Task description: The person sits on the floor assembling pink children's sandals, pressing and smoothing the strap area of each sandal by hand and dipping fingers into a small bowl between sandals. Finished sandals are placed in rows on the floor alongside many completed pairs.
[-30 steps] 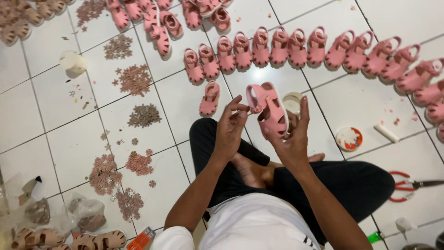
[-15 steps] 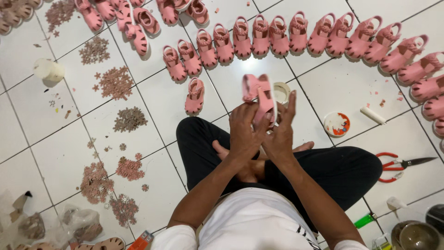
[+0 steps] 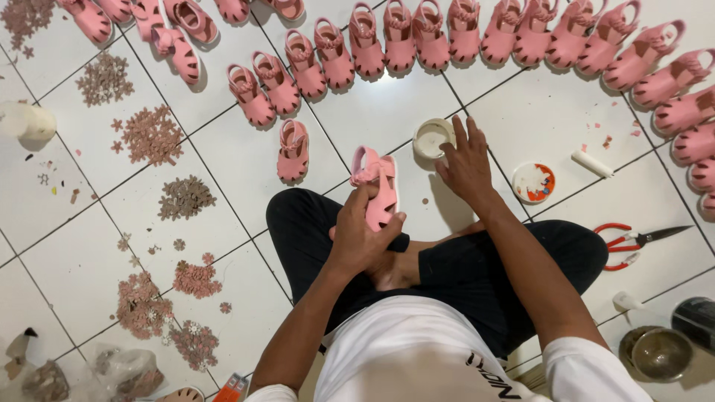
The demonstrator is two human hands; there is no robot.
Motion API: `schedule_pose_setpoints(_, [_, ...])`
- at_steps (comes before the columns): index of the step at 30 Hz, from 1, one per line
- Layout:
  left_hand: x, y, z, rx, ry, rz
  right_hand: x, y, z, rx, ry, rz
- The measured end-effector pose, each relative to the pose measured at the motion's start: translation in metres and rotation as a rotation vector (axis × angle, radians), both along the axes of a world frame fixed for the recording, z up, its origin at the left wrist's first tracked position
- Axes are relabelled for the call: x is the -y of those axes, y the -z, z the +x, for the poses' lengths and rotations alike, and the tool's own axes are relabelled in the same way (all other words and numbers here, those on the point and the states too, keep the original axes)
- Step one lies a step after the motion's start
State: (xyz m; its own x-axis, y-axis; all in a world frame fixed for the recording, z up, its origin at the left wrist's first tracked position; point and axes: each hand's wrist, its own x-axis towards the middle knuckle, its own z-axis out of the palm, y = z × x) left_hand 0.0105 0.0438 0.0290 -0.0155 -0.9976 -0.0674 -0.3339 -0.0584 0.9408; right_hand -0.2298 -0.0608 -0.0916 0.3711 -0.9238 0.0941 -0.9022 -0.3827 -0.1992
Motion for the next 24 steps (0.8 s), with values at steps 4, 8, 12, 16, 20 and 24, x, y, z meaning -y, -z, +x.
schedule_pose_setpoints(4, [-0.004, -0.018, 0.013, -0.032, 0.081, 0.049, 0.009, 0.008, 0.005, -0.089, -0.018, 0.090])
schedule_pose_setpoints(8, [-0.003, -0.028, 0.021, -0.193, 0.154, 0.095, 0.015, 0.013, 0.005, -0.055, -0.018, 0.103])
schedule_pose_setpoints(12, [0.002, -0.031, 0.027, -0.460, 0.178, 0.223, 0.017, 0.001, 0.008, 0.015, 0.077, 0.261])
schedule_pose_setpoints(16, [0.005, -0.035, 0.033, -0.620, 0.234, 0.266, -0.011, -0.058, 0.008, 0.835, 0.194, 0.490])
schedule_pose_setpoints(20, [0.004, -0.041, 0.032, -0.733, 0.327, 0.311, -0.073, -0.132, 0.003, 0.972, -0.115, 0.369])
schedule_pose_setpoints(24, [0.000, -0.049, 0.029, -0.696, 0.435, 0.244, -0.087, -0.170, 0.008, 0.874, -0.237, 0.280])
